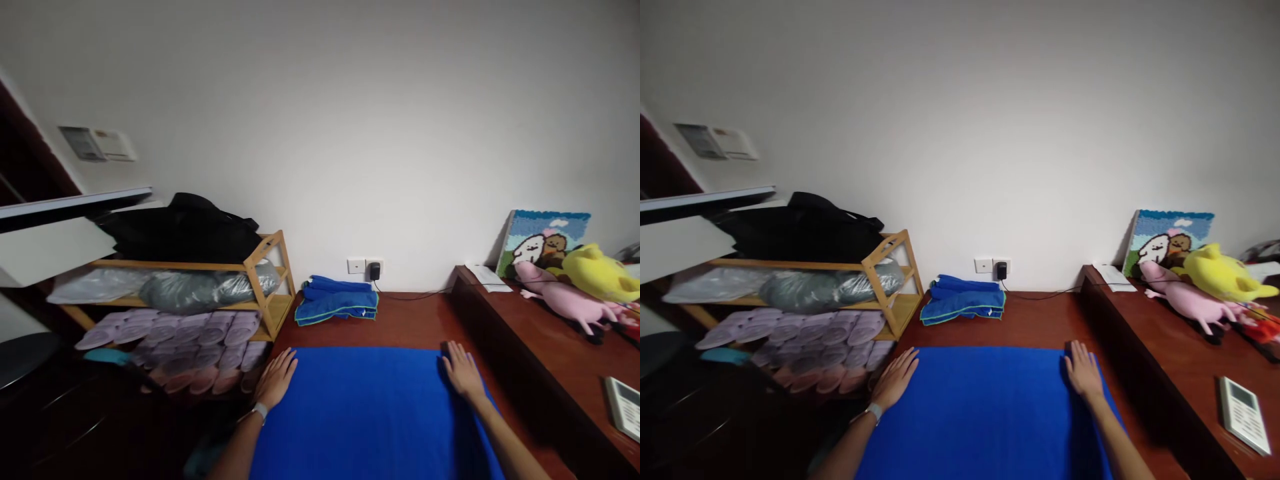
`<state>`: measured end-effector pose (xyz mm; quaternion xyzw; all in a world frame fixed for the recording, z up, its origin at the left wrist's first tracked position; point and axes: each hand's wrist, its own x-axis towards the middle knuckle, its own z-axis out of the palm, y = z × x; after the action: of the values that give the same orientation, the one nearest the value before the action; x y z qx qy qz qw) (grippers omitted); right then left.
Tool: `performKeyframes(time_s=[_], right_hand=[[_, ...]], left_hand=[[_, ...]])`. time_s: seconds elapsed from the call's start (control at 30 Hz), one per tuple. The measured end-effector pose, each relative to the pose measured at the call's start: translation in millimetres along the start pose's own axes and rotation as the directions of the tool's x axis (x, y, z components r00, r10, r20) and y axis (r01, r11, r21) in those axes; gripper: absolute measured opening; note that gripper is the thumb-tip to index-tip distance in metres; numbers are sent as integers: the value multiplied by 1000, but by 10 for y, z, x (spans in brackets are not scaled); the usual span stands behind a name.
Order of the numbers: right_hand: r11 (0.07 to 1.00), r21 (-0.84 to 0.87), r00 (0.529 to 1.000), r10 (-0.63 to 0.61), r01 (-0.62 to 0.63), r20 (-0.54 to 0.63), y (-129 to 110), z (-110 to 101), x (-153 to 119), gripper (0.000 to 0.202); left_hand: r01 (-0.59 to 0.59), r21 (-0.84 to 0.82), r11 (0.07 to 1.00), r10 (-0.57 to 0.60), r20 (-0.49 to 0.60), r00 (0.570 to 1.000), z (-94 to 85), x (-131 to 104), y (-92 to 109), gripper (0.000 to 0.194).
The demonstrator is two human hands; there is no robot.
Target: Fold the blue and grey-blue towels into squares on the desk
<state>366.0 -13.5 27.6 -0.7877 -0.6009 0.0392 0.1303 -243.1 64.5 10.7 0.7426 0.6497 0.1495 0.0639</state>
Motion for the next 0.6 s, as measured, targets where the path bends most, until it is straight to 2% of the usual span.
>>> performKeyframes(time_s=[0.1,0.23,0.3,0.33,0.4,0.47,0.53,0.6], right_hand=[[975,32,975,-220,219,26,-1021,90,-194,69],[842,213,847,-523,496,97,-2628,360,-576,68],[776,297,782,-610,557,127,-3264,507,-719,67],[762,323,762,-628,561,157,-3495,569,-765,67],[761,339,744,-634,553,210,-3752,654,-799,67],[781,318,753,-615,538,237,-3730,679,-769,67],[809,278,779,-580,518,238,-3460,651,-700,68],[852,220,823,-518,474,234,-3007,584,-614,69]], left_hand=[[-12,-33,999,10,-48,999,1,-17,-8,55],[-17,-53,998,12,-93,996,45,-43,13,54],[-17,-59,998,11,-109,994,55,-54,34,53],[-17,-60,998,10,-118,993,54,-58,45,52],[-18,-58,998,10,-132,991,46,-67,64,52],[-24,-59,998,16,-140,990,31,-74,79,52],[-30,-61,998,21,-144,989,15,-77,87,51],[-30,-60,998,21,-146,989,5,-73,88,51]])
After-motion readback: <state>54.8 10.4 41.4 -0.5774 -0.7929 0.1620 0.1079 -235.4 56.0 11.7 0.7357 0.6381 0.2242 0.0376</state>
